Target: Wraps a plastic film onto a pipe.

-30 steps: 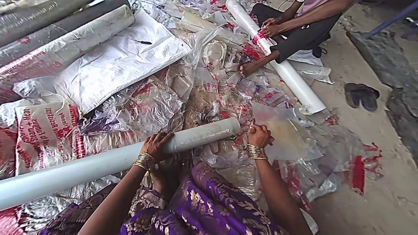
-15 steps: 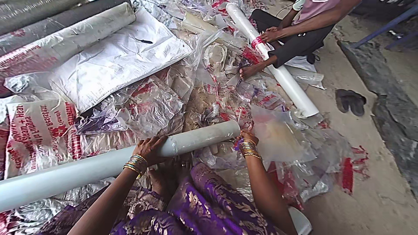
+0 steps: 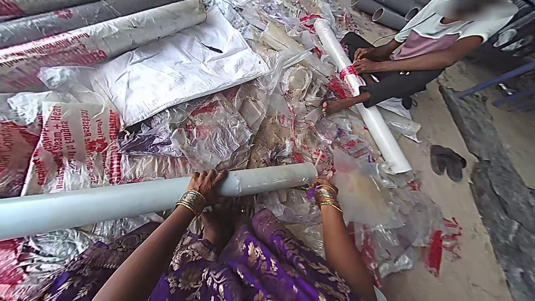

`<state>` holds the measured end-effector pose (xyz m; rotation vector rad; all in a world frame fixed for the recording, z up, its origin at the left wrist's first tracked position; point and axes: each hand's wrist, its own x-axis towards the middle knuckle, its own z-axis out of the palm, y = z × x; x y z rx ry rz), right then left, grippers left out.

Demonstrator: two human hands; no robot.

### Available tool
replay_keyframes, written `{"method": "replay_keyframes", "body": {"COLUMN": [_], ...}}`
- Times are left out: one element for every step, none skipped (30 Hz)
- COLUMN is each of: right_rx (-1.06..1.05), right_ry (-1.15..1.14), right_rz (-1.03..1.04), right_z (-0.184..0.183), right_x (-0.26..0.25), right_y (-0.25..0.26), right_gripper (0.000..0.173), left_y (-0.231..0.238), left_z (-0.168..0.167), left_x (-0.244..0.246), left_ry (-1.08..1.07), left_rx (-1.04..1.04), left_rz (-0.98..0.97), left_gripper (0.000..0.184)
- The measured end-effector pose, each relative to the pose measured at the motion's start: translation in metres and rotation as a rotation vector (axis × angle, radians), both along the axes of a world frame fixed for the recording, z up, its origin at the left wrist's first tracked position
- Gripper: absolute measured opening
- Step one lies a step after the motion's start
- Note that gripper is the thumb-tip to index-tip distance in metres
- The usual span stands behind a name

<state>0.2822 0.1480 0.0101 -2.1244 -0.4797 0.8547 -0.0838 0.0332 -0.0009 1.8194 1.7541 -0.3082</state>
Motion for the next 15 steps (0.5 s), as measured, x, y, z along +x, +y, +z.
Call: {"method": "replay_keyframes", "body": {"right_rx": [-0.006, -0.007, -0.004, 0.007, 0.026, 0.048, 0.069, 0.081, 0.079, 0.079, 0.072, 0.065, 0.062, 0.058, 0.053], "right_ry": [0.002, 0.016, 0.040, 0.060, 0.080, 0.106, 0.147, 0.187, 0.212, 0.225, 0.236, 0.238, 0.235, 0.232, 0.240], "right_rz": [0.016, 0.024, 0.026, 0.021, 0.017, 0.011, 0.006, 0.005, 0.002, -0.001, -0.002, -0.012, -0.021, -0.018, 0.003], "right_z": [0.003, 0.005, 0.007, 0.007, 0.007, 0.006, 0.005, 0.005, 0.004, 0.003, 0.002, 0.002, 0.000, -0.003, -0.005], "right_x": [-0.002, -0.005, -0.007, -0.009, -0.012, -0.014, -0.017, -0.020, -0.023, -0.027, -0.033, -0.039, -0.046, -0.051, -0.056], "right_y": [0.000, -0.001, -0.003, -0.004, -0.006, -0.008, -0.010, -0.013, -0.014, -0.016, -0.018, -0.020, -0.021, -0.024, -0.026], "right_gripper": [0.015, 0.016, 0.018, 0.016, 0.013, 0.010, 0.009, 0.009, 0.009, 0.008, 0.008, 0.008, 0.009, 0.009, 0.011], "left_y": [0.000, 0.000, 0.000, 0.001, 0.001, 0.001, 0.001, 0.001, 0.002, 0.002, 0.002, 0.002, 0.002, 0.002, 0.002], "left_z": [0.000, 0.000, -0.001, -0.002, -0.003, -0.004, -0.004, -0.005, -0.006, -0.009, -0.009, -0.010, -0.009, -0.007, -0.006], "left_x": [-0.001, -0.001, -0.002, -0.002, -0.003, -0.003, -0.004, -0.004, -0.005, -0.006, -0.007, -0.008, -0.010, -0.011, -0.012], "left_ry": [-0.007, -0.013, -0.020, -0.025, -0.031, -0.032, -0.031, -0.032, -0.036, -0.040, -0.042, -0.045, -0.053, -0.061, -0.064], "left_rx": [-0.005, -0.001, -0.002, 0.000, 0.007, 0.014, 0.014, 0.008, 0.009, 0.014, 0.009, 0.009, 0.008, 0.002, -0.008], "left_rz": [-0.004, -0.007, -0.007, -0.011, -0.014, -0.018, -0.022, -0.022, -0.022, -0.023, -0.024, -0.026, -0.023, -0.017, -0.014], "left_gripper": [0.103, 0.103, 0.103, 0.104, 0.104, 0.104, 0.105, 0.105, 0.105, 0.105, 0.105, 0.105, 0.104, 0.104, 0.105]}}
